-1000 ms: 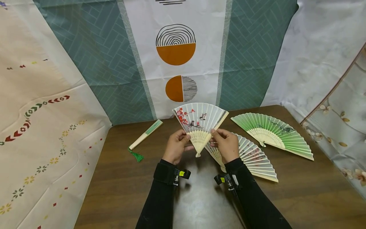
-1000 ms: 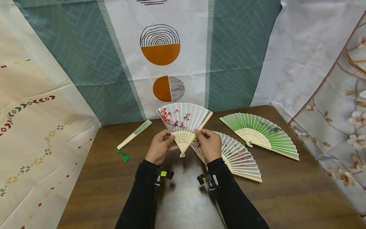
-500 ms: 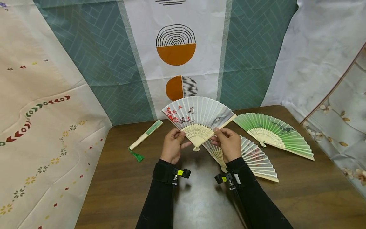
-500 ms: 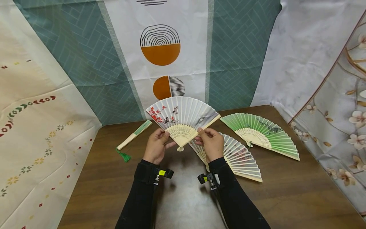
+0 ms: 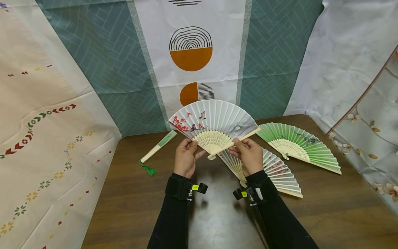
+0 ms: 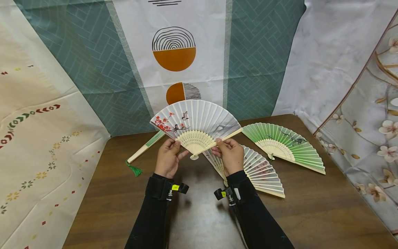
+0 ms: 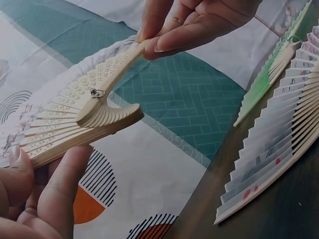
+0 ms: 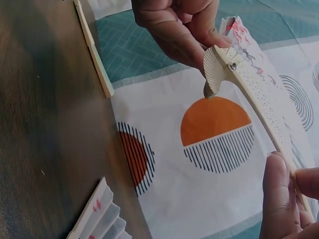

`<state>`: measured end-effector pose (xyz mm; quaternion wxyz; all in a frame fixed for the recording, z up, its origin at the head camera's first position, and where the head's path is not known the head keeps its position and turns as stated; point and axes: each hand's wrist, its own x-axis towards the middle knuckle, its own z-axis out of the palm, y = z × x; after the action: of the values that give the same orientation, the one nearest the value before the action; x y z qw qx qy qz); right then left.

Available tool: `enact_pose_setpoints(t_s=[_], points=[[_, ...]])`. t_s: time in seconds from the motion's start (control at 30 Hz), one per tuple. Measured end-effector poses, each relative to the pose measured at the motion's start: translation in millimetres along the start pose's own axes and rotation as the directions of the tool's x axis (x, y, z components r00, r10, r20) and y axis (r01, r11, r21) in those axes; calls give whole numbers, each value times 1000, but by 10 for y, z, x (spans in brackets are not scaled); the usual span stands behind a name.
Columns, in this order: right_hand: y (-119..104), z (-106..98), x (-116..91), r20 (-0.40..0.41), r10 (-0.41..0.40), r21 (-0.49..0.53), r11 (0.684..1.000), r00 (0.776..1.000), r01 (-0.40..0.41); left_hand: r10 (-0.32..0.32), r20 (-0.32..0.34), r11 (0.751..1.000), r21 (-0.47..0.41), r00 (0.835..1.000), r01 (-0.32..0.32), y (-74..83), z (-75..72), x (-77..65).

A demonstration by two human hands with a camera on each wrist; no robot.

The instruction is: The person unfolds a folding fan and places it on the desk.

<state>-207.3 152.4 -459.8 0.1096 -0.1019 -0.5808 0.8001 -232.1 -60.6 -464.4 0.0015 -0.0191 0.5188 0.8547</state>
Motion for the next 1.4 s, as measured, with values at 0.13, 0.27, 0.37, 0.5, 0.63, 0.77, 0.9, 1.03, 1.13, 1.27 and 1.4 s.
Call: enact_pose_setpoints(t_s=[0.13, 0.27, 0.37, 0.5, 0.63, 0.77, 0.9, 1.03, 1.13, 1.27, 1.4], points=[[-4, 8, -3, -9, -9, 27, 1000, 1000, 9, 11, -17, 1000, -22, 1000, -11, -7, 7, -2], [-8, 16, -12, -18, -14, 53, 998, 1000, 15, 25, -32, 998, -51, 999, -26, -15, 20, -9], [-9, 24, -15, -26, -12, 71, 997, 1000, 13, 35, -45, 996, -78, 998, -38, -34, 29, -1], [-19, 29, -21, -29, -6, 84, 996, 1000, 8, 43, -60, 993, -111, 997, -50, -65, 36, 16], [-21, 36, -20, -36, -1, 93, 996, 999, 4, 51, -78, 989, -138, 996, -62, -80, 49, 26], [-19, 49, -21, -48, -4, 115, 993, 999, 9, 65, -97, 984, -157, 993, -80, -83, 65, 26], [-28, 65, -32, -63, -19, 144, 989, 998, 28, 76, -110, 981, -169, 991, -94, -82, 76, 21], [-22, 73, -38, -83, -19, 180, 983, 996, 34, 73, -127, 975, -198, 989, -97, -86, 85, 21], [-13, 79, -40, -81, -18, 207, 978, 997, 35, 75, -148, 969, -223, 986, -108, -90, 102, 21], [4, 82, -35, -76, -19, 253, 967, 997, 37, 84, -176, 953, -272, 981, -130, -105, 143, 16], [19, 86, -35, -93, -2, 311, 950, 996, 31, 85, -205, 938, -313, 975, -148, -129, 186, -1]])
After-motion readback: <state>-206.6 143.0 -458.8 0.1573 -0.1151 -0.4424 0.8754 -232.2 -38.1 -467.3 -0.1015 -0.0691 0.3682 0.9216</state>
